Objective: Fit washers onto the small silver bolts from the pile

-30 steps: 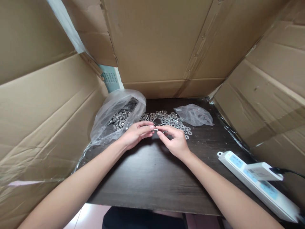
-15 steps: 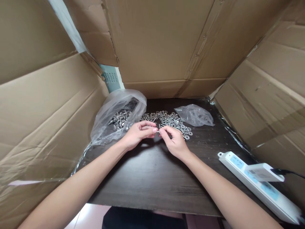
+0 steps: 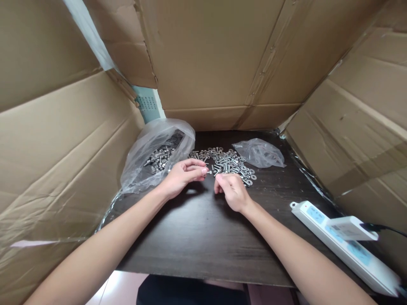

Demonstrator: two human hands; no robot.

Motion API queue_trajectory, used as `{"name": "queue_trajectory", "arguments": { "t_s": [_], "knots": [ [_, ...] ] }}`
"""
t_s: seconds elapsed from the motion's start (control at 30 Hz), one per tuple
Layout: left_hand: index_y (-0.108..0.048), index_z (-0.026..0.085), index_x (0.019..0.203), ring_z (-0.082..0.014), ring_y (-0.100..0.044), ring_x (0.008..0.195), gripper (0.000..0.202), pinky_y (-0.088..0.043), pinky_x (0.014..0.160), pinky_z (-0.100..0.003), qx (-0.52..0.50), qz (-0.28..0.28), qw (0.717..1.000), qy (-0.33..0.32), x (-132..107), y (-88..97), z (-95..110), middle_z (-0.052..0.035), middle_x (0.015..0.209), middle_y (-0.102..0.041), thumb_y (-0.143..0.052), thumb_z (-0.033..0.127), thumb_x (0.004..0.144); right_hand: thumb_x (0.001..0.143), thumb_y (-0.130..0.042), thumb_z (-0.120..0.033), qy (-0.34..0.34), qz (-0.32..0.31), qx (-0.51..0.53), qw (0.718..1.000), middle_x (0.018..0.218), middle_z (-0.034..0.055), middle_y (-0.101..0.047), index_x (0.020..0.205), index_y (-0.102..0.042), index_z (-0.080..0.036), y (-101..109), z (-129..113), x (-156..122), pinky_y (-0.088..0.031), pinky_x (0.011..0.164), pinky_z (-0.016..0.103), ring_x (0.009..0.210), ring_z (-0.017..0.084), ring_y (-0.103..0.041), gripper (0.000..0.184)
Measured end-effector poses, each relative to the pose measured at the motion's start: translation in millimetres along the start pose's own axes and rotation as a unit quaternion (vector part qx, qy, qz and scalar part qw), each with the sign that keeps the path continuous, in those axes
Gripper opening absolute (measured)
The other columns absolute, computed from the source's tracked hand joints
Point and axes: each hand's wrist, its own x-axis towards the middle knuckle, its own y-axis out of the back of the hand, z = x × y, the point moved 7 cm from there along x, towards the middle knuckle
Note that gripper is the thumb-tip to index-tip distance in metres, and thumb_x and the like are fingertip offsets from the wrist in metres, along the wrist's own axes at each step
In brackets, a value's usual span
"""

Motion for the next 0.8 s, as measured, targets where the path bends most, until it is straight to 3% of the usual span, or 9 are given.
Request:
{"name": "queue_trajectory", "arguments": {
  "t_s": [0.13, 0.17, 0.27, 0.33, 0.43, 0.5, 0.53, 0.67, 0.8],
  "knots": [
    [-0.073, 0.012, 0.104, -0.0163, -0.070, 0.083, 0.055, -0.058, 0.080, -0.029, 0.004, -0.016, 1.000, 0.017, -1, -2.8, -3, -0.0074, 0.090, -0.076, -0.099, 0.040, 0.065, 0.106, -0.046, -0.042, -0.015, 0.057, 0.025, 0.998, 0.077, 0.0010, -0.060, 0.109, -0.064, -0.018, 7, 2, -1, -0.040, 0.058, 0.031, 0.059, 0.017, -0.052, 0.030],
    [-0.073, 0.012, 0.104, -0.0163, -0.070, 0.083, 0.054, -0.058, 0.080, -0.029, 0.007, -0.017, 1.000, 0.019, -1, -3.0, -3, -0.0074, 0.090, -0.076, -0.099, 0.040, 0.065, 0.106, -0.045, -0.042, -0.012, 0.052, 0.028, 0.998, 0.078, 0.0009, -0.060, 0.109, -0.064, -0.019, 6, 1, 0, -0.040, 0.059, 0.031, 0.059, 0.017, -0.052, 0.030],
    [-0.073, 0.013, 0.102, -0.0151, -0.069, 0.082, 0.052, -0.058, 0.080, -0.028, 0.015, -0.008, 1.000, 0.014, -1, -0.5, -2, -0.0064, 0.089, -0.076, -0.099, 0.039, 0.066, 0.111, -0.036, -0.043, 0.004, 0.002, 0.004, 1.000, 0.066, 0.0014, -0.058, 0.073, -0.062, -0.019, -1, 0, 0, -0.040, 0.063, 0.031, 0.058, 0.017, -0.053, 0.052],
    [-0.073, 0.013, 0.101, -0.0149, -0.069, 0.081, 0.052, -0.058, 0.080, -0.028, 0.016, 0.001, 1.000, 0.010, 0, 1.5, -1, -0.0062, 0.089, -0.075, -0.099, 0.039, 0.065, 0.112, -0.031, -0.044, 0.004, -0.011, -0.013, 1.000, 0.059, 0.0016, -0.055, 0.060, -0.056, -0.019, -3, 0, -1, -0.039, 0.064, 0.032, 0.057, 0.017, -0.053, 0.062],
    [-0.073, 0.013, 0.102, -0.0158, -0.070, 0.082, 0.052, -0.059, 0.081, -0.029, 0.015, -0.003, 1.000, 0.013, 0, 1.3, -1, -0.0066, 0.089, -0.076, -0.099, 0.039, 0.065, 0.110, -0.038, -0.049, -0.008, 0.036, -0.011, 0.999, 0.067, 0.0005, -0.057, 0.088, -0.066, -0.019, 3, 1, -1, -0.039, 0.060, 0.030, 0.059, 0.017, -0.053, 0.047],
    [-0.072, 0.013, 0.102, -0.0159, -0.070, 0.082, 0.052, -0.059, 0.081, -0.029, 0.021, -0.010, 1.000, 0.017, 0, 0.1, -2, -0.0066, 0.089, -0.076, -0.099, 0.039, 0.066, 0.109, -0.042, -0.053, -0.013, 0.053, 0.001, 0.999, 0.075, 0.0006, -0.059, 0.108, -0.064, -0.019, 6, 1, -1, -0.039, 0.058, 0.030, 0.060, 0.017, -0.053, 0.041],
    [-0.072, 0.013, 0.103, -0.0160, -0.070, 0.082, 0.052, -0.059, 0.081, -0.029, 0.024, -0.013, 0.999, 0.018, 0, -0.2, -3, -0.0065, 0.089, -0.076, -0.098, 0.039, 0.066, 0.109, -0.041, -0.054, -0.013, 0.041, 0.001, 0.999, 0.074, 0.0009, -0.059, 0.106, -0.065, -0.019, 4, 1, 0, -0.039, 0.059, 0.030, 0.060, 0.018, -0.053, 0.043],
    [-0.072, 0.014, 0.103, -0.0179, -0.072, 0.086, 0.049, -0.060, 0.083, -0.031, 0.039, -0.014, 0.999, 0.011, 0, -0.9, -3, -0.0069, 0.091, -0.077, -0.097, 0.039, 0.069, 0.113, -0.029, -0.053, -0.024, -0.038, -0.032, 0.998, 0.061, 0.0023, -0.056, 0.065, -0.058, -0.019, -7, 6, 0, -0.038, 0.063, 0.032, 0.059, 0.018, -0.055, 0.065],
    [-0.072, 0.013, 0.106, -0.0209, -0.073, 0.088, 0.053, -0.061, 0.084, -0.034, 0.047, -0.024, 0.998, 0.017, 0, -4.4, -2, -0.0093, 0.094, -0.078, -0.097, 0.039, 0.067, 0.110, -0.039, -0.049, -0.035, 0.003, -0.042, 0.999, 0.066, 0.0005, -0.054, 0.072, -0.051, -0.020, -4, 8, 1, -0.035, 0.060, 0.030, 0.060, 0.017, -0.051, 0.048]
  ]
}}
